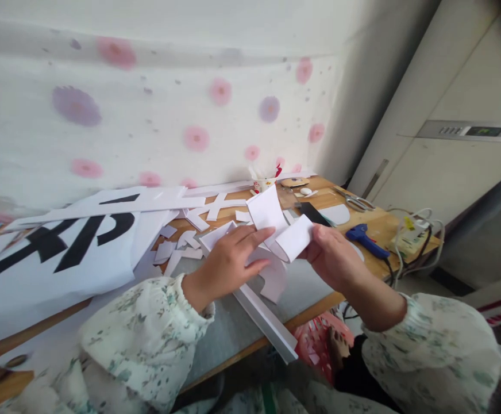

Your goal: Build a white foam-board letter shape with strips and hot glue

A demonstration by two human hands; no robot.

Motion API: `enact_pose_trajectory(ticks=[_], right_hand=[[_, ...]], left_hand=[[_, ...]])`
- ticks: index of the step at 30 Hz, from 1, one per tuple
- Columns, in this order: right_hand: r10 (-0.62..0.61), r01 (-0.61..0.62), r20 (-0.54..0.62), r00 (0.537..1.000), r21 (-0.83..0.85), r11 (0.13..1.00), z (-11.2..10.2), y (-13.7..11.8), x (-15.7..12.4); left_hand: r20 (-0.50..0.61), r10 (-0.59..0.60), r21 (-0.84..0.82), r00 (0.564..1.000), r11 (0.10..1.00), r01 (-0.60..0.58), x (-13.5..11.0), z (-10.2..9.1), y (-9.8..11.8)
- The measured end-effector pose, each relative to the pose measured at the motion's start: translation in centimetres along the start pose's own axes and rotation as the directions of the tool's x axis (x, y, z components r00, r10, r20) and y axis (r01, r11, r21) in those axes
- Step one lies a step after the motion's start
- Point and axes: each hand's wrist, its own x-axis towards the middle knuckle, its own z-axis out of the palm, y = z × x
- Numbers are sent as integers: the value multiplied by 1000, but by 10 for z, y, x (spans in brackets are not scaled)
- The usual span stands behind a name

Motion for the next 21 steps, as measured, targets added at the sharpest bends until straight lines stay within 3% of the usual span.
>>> enact_pose_trajectory(ticks=[2, 3, 5, 6, 8, 10, 12, 18, 21], right_hand=[[-60, 70, 47, 997, -246, 967, -5, -7, 0], [-105, 140, 108, 989, -409, 902, -8, -12, 0], [-163, 318, 285, 945, -671, 670, -10, -20, 1], [-167, 397, 368, 914, -734, 551, -11, -22, 1], [-144, 503, 490, 860, -764, 403, -10, -23, 2], [-121, 548, 543, 831, -762, 344, -8, -20, 4], [-105, 563, 560, 822, -769, 303, -6, -14, 6], [-76, 563, 563, 823, -788, 250, -2, -3, 7], [-65, 553, 552, 831, -809, 198, 2, -2, 0]], left_hand=[[-16, -86, -157, 996, 984, 83, -1, -1, -5], [-67, -143, -259, 987, 958, 121, -1, -4, -8], [-163, -268, -417, 949, 891, 180, -1, -11, -14], [-156, -312, -444, 937, 870, 216, -1, -15, -17], [-5, -332, -372, 943, 876, 306, -2, -21, -21], [176, -303, -209, 936, 918, 337, -4, -22, -23], [255, -286, -90, 924, 944, 317, -8, -21, -24], [326, -298, -42, 897, 943, 329, -19, -15, -28], [316, -237, -65, 919, 961, 270, -23, -13, -30]])
